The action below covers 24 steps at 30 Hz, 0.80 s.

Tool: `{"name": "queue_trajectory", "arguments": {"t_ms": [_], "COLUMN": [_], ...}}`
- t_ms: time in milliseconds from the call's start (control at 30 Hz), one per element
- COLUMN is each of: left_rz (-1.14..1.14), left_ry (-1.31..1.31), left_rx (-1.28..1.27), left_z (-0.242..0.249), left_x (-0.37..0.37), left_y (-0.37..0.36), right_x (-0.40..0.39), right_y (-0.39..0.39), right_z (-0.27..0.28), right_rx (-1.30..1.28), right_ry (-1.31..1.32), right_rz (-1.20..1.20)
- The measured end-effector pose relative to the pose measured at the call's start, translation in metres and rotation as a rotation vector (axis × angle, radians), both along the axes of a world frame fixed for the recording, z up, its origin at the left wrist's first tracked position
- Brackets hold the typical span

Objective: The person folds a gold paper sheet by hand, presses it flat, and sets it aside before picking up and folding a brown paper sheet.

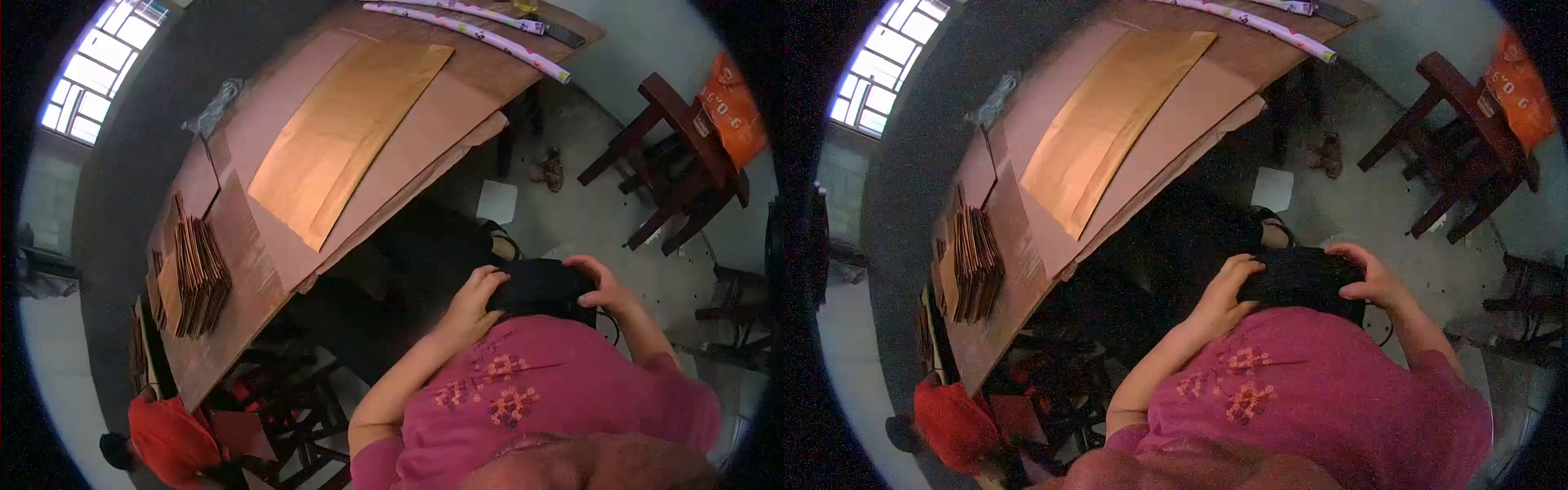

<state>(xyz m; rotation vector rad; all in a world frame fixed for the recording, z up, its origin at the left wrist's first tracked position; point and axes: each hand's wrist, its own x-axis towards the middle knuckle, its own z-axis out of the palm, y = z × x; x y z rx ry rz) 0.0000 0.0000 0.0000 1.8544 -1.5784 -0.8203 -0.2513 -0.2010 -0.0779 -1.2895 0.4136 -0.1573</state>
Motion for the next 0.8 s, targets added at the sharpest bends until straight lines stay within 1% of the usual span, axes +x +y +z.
{"name": "queue_trajectory", "arguments": {"t_ms": [67, 100, 133, 200, 267, 333, 400, 467, 500, 533, 567, 600, 667, 700, 733, 767, 800], "left_rz": [-0.122, -0.164, -0.17, -0.223, -0.264, -0.299, -0.357, -0.397, -0.424, -0.422, -0.416, -0.401, -0.303, -0.159, -0.024, 0.136, 0.378], "left_ry": [0.033, 0.108, 0.116, 0.141, 0.156, 0.166, 0.272, 0.251, 0.229, 0.228, 0.167, 0.107, 0.13, 0.092, -0.043, -0.144, -0.133], "left_rx": [0.056, -0.019, -0.02, -0.045, -0.069, -0.103, -0.043, -0.025, -0.001, -0.004, -0.027, -0.045, -0.081, -0.135, -0.21, -0.279, -0.286], "left_z": [-0.007, -0.014, -0.014, -0.016, -0.019, -0.013, -0.005, -0.005, -0.003, 0.0, 0.005, 0.012, 0.052, 0.067, 0.081, 0.084, 0.092], "left_x": [-0.002, -0.05, -0.053, -0.055, -0.059, -0.057, -0.058, -0.054, -0.05, -0.044, -0.036, -0.027, 0.007, 0.028, 0.052, 0.079, 0.104], "left_y": [-0.012, -0.036, -0.038, -0.041, -0.043, -0.044, -0.046, -0.047, -0.045, -0.043, -0.038, -0.03, -0.014, -0.003, 0.007, 0.014, 0.018], "right_x": [-0.01, -0.066, -0.072, -0.078, -0.084, -0.074, -0.06, -0.035, -0.023, -0.008, 0.007, 0.023, 0.056, 0.077, 0.096, 0.117, 0.141], "right_y": [-0.002, -0.025, -0.022, -0.022, -0.029, -0.035, -0.043, -0.047, -0.047, -0.046, -0.047, -0.05, -0.056, -0.06, -0.061, -0.063, -0.065], "right_z": [-0.008, 0.039, 0.045, 0.042, 0.031, 0.034, 0.039, 0.046, 0.056, 0.071, 0.083, 0.09, 0.1, 0.109, 0.121, 0.131, 0.136], "right_rx": [0.044, -0.033, -0.031, -0.029, 0.024, 0.02, 0.014, -0.15, -0.153, -0.254, -0.354, -0.351, -0.801, -0.899, -0.948, -0.998, -1.06], "right_ry": [0.038, 0.175, 0.198, 0.211, 0.166, 0.116, 0.07, 0.054, 0.055, 0.132, 0.208, 0.207, -0.049, -0.13, -0.182, -0.234, -0.293], "right_rz": [-0.016, -0.023, -0.048, -0.077, -0.065, -0.102, -0.151, -0.216, -0.219, -0.162, -0.095, -0.074, 0.009, 0.038, 0.068, 0.096, 0.109]}}
